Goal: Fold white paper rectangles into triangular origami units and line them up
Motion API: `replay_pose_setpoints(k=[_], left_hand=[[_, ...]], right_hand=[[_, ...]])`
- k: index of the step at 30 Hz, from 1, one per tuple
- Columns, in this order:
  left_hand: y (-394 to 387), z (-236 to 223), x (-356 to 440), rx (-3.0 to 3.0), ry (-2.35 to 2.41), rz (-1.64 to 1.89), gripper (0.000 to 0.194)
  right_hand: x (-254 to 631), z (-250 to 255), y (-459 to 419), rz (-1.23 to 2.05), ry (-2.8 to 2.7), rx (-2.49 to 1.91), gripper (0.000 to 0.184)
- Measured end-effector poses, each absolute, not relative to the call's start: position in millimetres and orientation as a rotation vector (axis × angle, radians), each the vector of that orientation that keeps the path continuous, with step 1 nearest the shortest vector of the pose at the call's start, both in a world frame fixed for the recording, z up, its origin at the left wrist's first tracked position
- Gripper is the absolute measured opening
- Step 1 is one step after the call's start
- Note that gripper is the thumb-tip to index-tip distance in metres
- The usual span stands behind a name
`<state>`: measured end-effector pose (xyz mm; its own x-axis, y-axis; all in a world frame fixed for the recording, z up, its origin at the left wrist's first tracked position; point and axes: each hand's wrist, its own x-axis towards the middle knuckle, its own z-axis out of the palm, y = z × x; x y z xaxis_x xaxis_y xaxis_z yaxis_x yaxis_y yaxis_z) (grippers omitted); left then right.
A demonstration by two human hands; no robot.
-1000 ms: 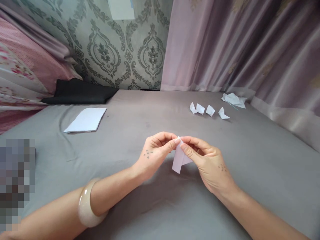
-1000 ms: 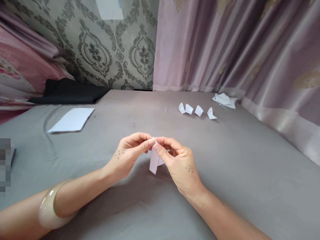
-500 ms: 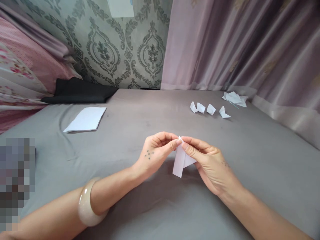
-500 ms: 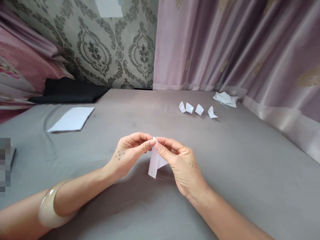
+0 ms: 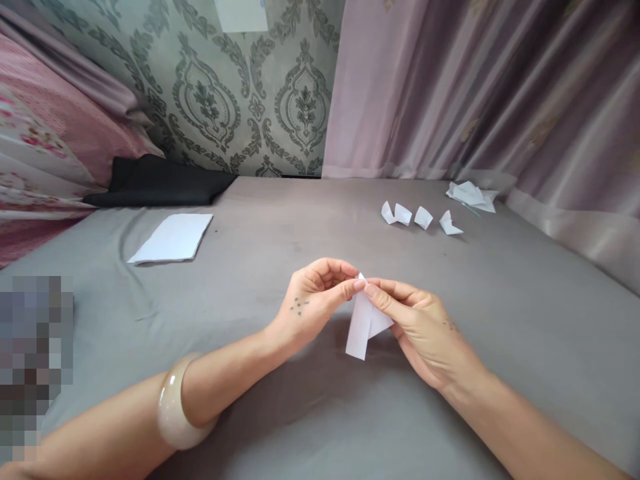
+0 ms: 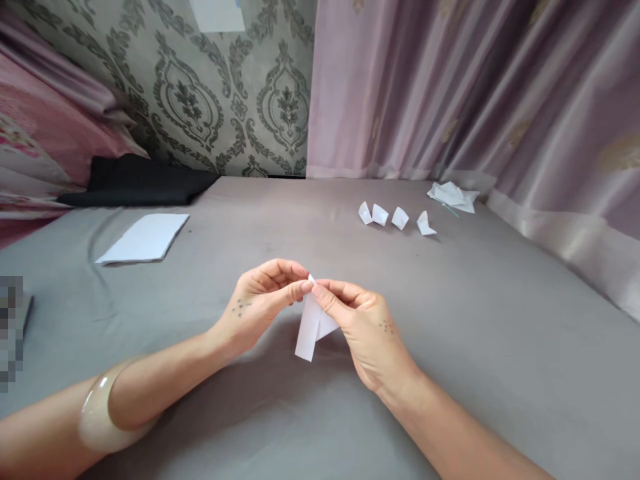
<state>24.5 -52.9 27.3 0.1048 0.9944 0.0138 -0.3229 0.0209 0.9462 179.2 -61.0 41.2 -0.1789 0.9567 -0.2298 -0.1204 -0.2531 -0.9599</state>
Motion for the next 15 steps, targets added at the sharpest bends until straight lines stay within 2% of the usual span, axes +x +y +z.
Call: replay_pose_setpoints(k=[5,10,15], left_hand=[[-51.8,26.5,22.7,1.070,0.930,1.174,0.018],[-50.7,24.4,22.1,1.179,1.012,1.126,0.026],[-53.0,23.8,20.5,1.636,1.151,1.152,0.024]], right_hand=[[179.3,40.4,-61.4,1.513,-1.201,-1.188,0.028],[177.7,37.4,-62.1,1.468,-1.247,-1.235,0.027],[176.8,35.2,-60.0,1.354,-1.432,-1.333,0.030]])
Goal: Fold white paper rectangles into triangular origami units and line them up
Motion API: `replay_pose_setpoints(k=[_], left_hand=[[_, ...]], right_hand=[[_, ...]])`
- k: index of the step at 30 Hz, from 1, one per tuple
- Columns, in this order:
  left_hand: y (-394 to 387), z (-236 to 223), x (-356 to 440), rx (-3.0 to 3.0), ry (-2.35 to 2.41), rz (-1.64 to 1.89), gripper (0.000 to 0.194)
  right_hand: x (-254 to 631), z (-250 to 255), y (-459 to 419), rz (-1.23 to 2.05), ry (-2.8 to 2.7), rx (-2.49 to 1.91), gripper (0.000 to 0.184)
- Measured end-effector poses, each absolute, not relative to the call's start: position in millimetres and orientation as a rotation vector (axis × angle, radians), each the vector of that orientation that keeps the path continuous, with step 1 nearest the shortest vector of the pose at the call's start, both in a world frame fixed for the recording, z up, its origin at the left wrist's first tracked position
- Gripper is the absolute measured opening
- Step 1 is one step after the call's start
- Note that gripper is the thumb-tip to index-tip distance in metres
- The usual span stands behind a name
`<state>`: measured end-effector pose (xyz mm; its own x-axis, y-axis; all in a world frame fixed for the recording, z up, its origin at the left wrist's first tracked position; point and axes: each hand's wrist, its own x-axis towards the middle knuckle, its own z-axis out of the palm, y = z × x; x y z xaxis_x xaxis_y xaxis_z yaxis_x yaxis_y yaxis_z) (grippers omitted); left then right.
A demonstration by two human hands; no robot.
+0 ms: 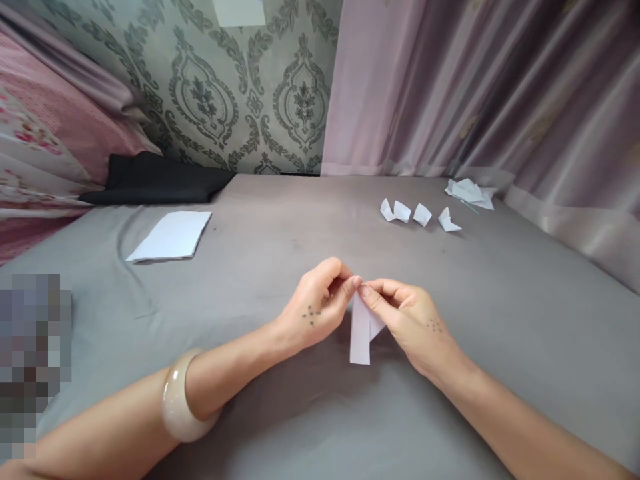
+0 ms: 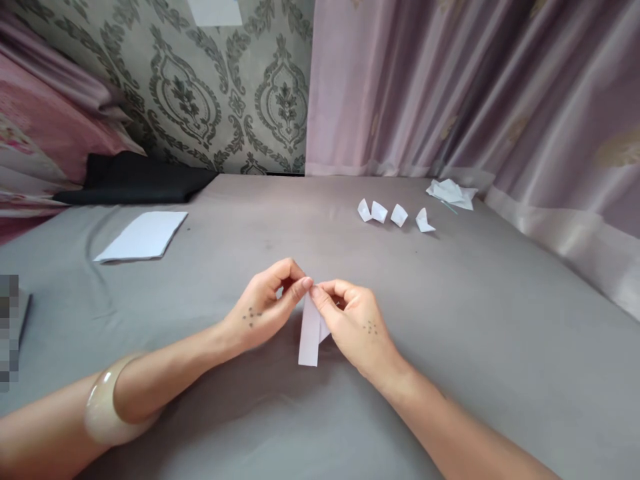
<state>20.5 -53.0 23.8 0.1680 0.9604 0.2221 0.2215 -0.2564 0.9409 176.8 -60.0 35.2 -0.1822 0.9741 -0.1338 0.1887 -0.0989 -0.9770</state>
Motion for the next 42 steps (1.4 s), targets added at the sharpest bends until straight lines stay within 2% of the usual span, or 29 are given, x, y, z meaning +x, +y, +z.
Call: replay_pose_setpoints(k=[5,10,20,30,34,37,39,42], left_hand=[[-52,25,17,1.772,1.163,1.025,0.023],[-47,28,15,1.584,1.068,0.849,0.040],[-43,20,20,1.354,0.901,0.980,0.039],[-47,20,22,1.060,0.747,0.942,0.043],[-48,20,17,1.316,0.920,1.011,0.036],[-47,19,13,1.639,0.964,1.156,0.012],[-46,17,11,1.869,0.872,1.219,0.025],[-45,14,11,2.093,0.856,1.248,0.023]], right_hand=[[179,39,-57,1.279,-1.677,-1.316,0.025],[180,41,-56,1.294,-1.702,-1.266,0.026],[182,36,-52,1.549,-1.600,-1.107,0.034],[179,39,-54,1.829,-1.358,-1.015,0.037],[182,36,-50,1.938,-1.137,-1.003,0.031],[184,35,-46,1.999,-0.973,-1.044,0.029],[185,35,-45,2.073,-0.881,-1.061,0.024],[186,36,-46,2.214,-0.757,-1.027,0.016]])
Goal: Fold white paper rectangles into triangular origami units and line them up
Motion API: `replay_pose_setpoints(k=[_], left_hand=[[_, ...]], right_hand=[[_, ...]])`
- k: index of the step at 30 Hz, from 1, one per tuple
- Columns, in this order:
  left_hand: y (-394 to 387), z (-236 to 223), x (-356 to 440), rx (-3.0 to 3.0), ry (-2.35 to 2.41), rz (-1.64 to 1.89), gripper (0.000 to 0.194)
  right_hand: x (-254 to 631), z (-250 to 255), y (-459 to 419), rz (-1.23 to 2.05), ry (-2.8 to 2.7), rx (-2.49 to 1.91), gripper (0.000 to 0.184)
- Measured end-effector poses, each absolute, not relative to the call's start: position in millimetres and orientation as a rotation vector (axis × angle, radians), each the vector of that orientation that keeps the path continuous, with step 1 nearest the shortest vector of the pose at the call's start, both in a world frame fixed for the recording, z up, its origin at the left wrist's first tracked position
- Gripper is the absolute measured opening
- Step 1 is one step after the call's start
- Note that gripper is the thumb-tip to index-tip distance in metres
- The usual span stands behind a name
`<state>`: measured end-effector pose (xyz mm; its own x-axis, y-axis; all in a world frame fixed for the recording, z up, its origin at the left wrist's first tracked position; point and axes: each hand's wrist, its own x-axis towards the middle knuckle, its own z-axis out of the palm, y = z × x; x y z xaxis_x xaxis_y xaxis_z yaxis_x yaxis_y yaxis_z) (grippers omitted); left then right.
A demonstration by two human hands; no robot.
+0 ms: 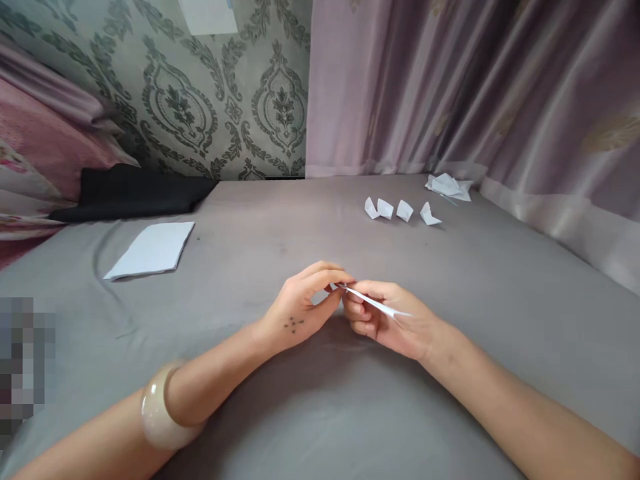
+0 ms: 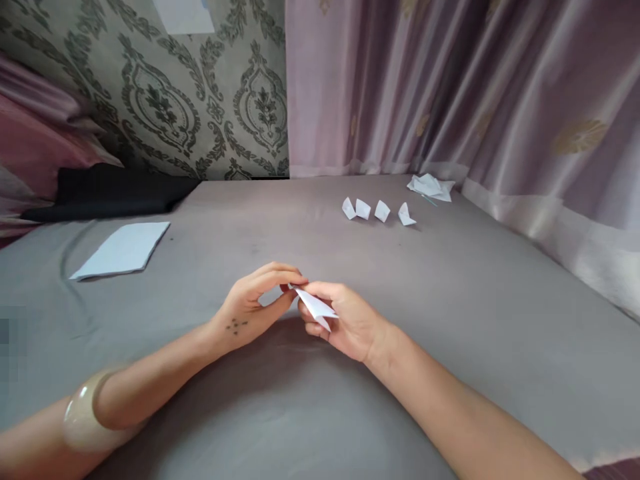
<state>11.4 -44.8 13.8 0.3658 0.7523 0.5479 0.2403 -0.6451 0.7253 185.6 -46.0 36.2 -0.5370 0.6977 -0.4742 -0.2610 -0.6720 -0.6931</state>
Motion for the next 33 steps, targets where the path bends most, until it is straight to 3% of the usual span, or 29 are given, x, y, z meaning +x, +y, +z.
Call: replay_pose_setpoints(k=[4,7,11,14,19,25,33], left_hand=[[-44,12,12,2.072,0.949,1.240,0.016],[-44,12,13,1.708,1.041,1.191,0.008],[-42,9,14,1.129,1.023,1.037,0.019],[-44,8,16,1.013,0.965,0.979,0.023],[-54,8,24,1.039,0.984,0.934,0.026],[-54,10,27,1.071,1.085,0.865,0.026],[-47,18,19,0.973,0.923,1.166,0.020]], right_hand=[[188,36,-46,2.344,-0.616,-0.956,0.017],[192,34,-40,2.319,-0.635,-0.999,0.028],[199,30,-33,1.833,-0.912,-1.178,0.059],[196,28,-36,1.461,-1.214,-1.171,0.045],[185,25,-44,1.307,-1.356,-1.201,0.025],[186,22,-43,1.261,-1.361,-1.282,0.024],[182,19,-52,1.091,-1.601,-1.425,0.020]])
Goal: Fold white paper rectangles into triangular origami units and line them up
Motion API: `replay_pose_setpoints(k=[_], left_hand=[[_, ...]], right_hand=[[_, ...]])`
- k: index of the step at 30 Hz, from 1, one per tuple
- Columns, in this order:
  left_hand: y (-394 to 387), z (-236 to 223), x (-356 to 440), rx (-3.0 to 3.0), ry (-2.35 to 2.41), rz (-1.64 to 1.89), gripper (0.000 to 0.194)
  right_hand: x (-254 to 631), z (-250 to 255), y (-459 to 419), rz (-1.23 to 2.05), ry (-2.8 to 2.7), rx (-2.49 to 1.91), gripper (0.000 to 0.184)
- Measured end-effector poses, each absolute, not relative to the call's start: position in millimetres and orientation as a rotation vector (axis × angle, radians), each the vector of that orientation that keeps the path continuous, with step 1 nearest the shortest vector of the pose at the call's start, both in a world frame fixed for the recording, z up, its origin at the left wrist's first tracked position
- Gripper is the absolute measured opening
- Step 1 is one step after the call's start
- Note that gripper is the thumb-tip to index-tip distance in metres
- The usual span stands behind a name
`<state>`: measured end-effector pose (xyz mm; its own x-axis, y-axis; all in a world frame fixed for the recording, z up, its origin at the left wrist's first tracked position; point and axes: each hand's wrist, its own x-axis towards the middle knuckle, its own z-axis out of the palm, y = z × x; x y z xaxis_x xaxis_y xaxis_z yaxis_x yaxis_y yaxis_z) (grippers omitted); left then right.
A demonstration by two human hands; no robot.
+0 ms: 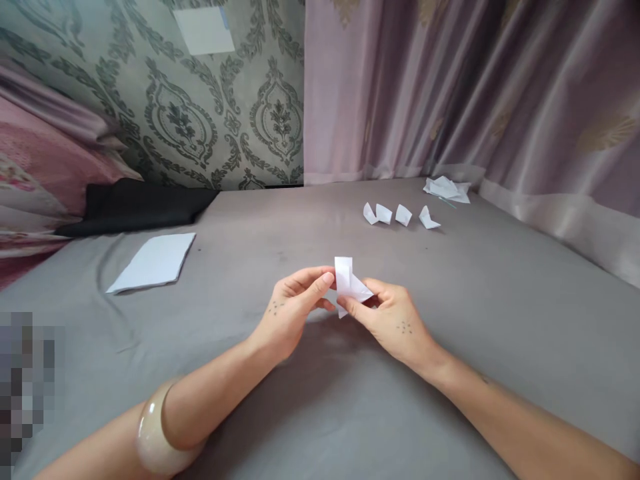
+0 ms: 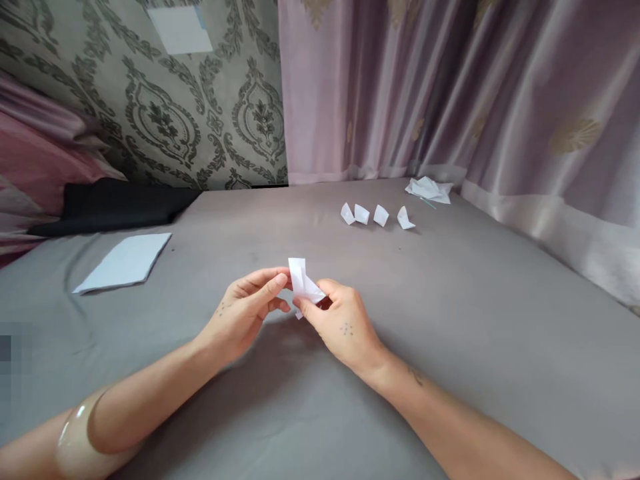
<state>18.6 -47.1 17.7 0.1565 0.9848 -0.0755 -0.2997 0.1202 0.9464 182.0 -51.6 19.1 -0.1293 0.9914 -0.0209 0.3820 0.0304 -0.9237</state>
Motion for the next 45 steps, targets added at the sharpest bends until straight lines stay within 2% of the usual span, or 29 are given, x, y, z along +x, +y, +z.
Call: replay_pose_setpoints(k=[5,8,10,13,16,26,30,39,45], left_hand=[[-48,19,20,0.974,0.843,1.215,0.012],[-50,21,22,1.011,0.859,1.321,0.011],[-52,22,23,1.012,0.877,1.390,0.014],[-53,23,25,0.999,0.902,1.408,0.017],[-54,21,26,0.995,0.915,1.405,0.016],[-54,20,25,1.014,0.923,1.369,0.019],[-53,21,25,1.014,0.935,1.368,0.019],[-54,26,26,0.998,0.942,1.364,0.019],[-53,25,25,1.006,0.961,1.348,0.020]], right_hand=[[178,19,-57,0.883,-1.776,-1.341,0.015],[178,21,-60,0.666,-1.804,-1.293,0.005],[178,22,-62,0.422,-1.780,-1.262,0.013],[178,23,-63,0.078,-1.805,-1.127,0.015],[178,22,-64,-0.071,-1.873,-1.008,0.024],[177,18,-64,-0.163,-1.980,-0.996,0.049],[176,17,-63,-0.209,-2.000,-1.001,0.053],[172,15,-63,-0.216,-2.000,-1.001,0.054],[170,18,-64,-0.148,-1.983,-1.043,0.040]])
